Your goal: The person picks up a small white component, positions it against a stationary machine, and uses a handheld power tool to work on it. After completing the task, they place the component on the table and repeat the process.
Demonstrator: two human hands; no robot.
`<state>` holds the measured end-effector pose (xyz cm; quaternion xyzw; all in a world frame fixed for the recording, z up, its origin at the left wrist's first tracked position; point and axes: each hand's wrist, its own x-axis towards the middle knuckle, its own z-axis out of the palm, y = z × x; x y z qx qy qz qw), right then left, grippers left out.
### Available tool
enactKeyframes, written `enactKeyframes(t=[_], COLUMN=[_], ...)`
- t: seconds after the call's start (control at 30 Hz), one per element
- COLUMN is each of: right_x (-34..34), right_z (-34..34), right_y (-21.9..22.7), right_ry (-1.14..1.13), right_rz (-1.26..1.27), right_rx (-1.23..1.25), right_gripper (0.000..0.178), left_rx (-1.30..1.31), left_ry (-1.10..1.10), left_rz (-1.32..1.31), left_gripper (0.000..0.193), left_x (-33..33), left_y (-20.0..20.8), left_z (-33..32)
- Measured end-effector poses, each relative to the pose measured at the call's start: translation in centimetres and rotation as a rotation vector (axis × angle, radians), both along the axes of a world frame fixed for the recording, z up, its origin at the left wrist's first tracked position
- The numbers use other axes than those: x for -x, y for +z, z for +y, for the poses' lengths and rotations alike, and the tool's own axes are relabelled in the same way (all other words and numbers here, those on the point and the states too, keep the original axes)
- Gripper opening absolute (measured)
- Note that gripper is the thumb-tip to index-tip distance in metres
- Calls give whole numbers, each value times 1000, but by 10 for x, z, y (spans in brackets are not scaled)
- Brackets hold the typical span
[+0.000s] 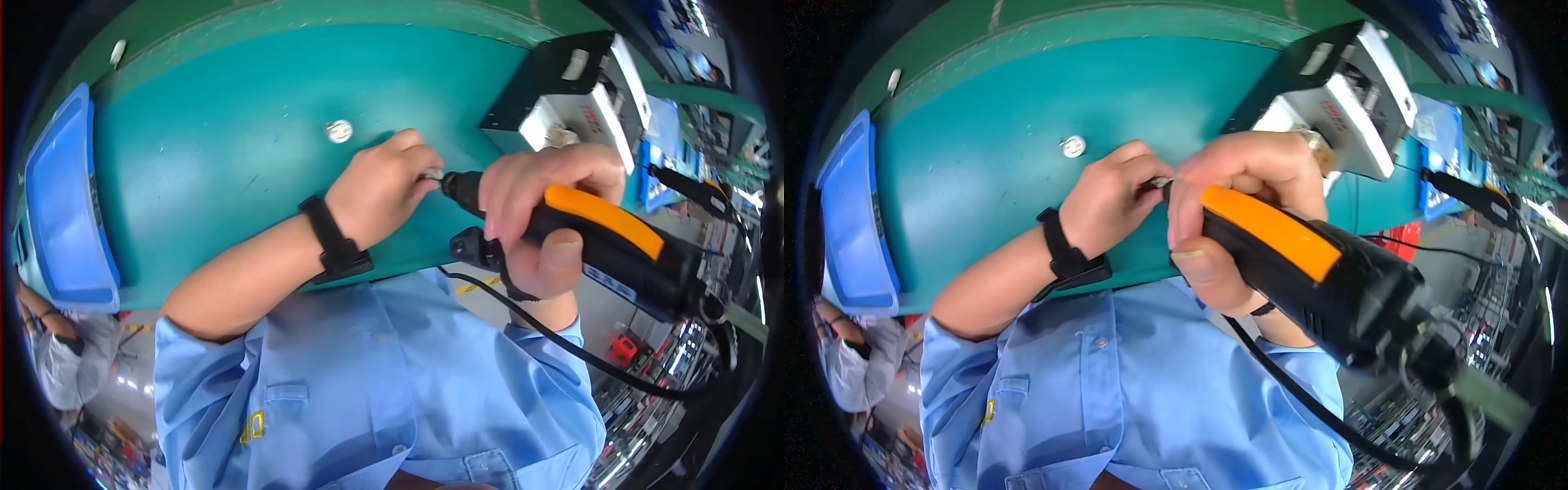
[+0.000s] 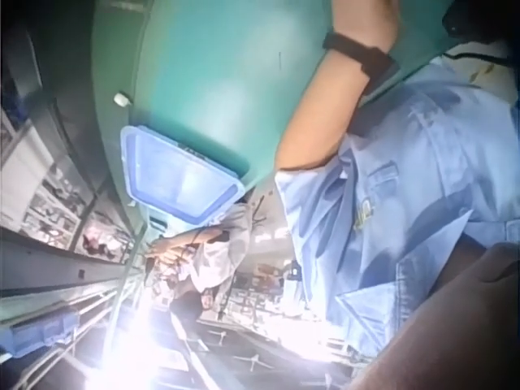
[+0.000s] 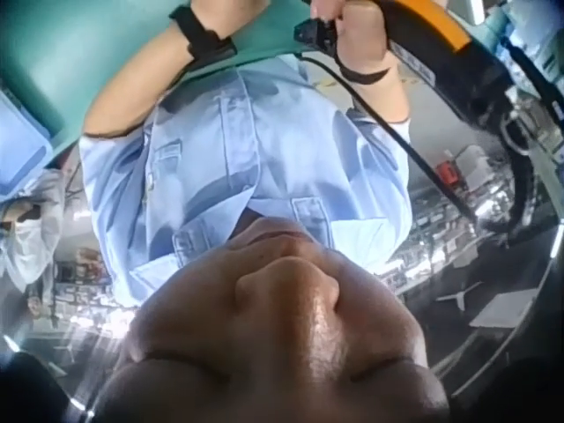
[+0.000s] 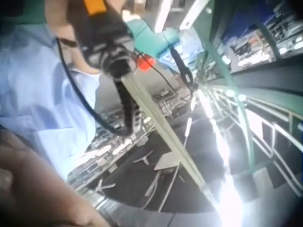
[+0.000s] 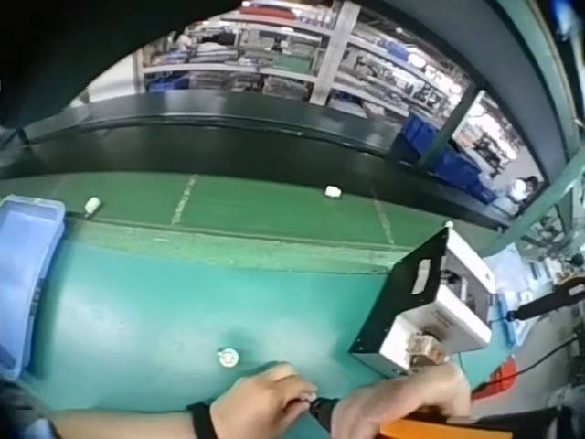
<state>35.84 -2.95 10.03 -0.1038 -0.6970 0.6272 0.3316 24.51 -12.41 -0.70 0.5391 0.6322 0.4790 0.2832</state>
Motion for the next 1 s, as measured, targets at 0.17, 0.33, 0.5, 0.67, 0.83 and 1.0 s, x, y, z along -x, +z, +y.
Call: enactKeyframes(t=[0.17, 0.33, 0.5, 0.67, 0.83, 1.0], right_x=[-63, -80, -80, -76, -74, -61], right_z=[43, 70, 77, 83, 96, 124], right_y=[39, 43, 29, 21, 33, 38], right_ry=[-9, -299, -297, -258, 6, -44], right_rz=[388, 391, 325, 332, 259, 197], right_rx=[-48, -143, -161, -132, -124, 112], right_gripper=[39, 41, 39, 38, 33, 31], left_rx=[65, 66, 102, 102, 114, 110], left_ry=[-12, -29, 24, 21, 0, 19], left_rz=[-19, -34, -64, -46, -51, -56], left_gripper=[20, 25, 30, 30, 26, 22], left_x=[-4, -2, -3, -3, -2, 0], left_y=[6, 6, 13, 11, 8, 8], left_z=[6, 3, 6, 6, 7, 5])
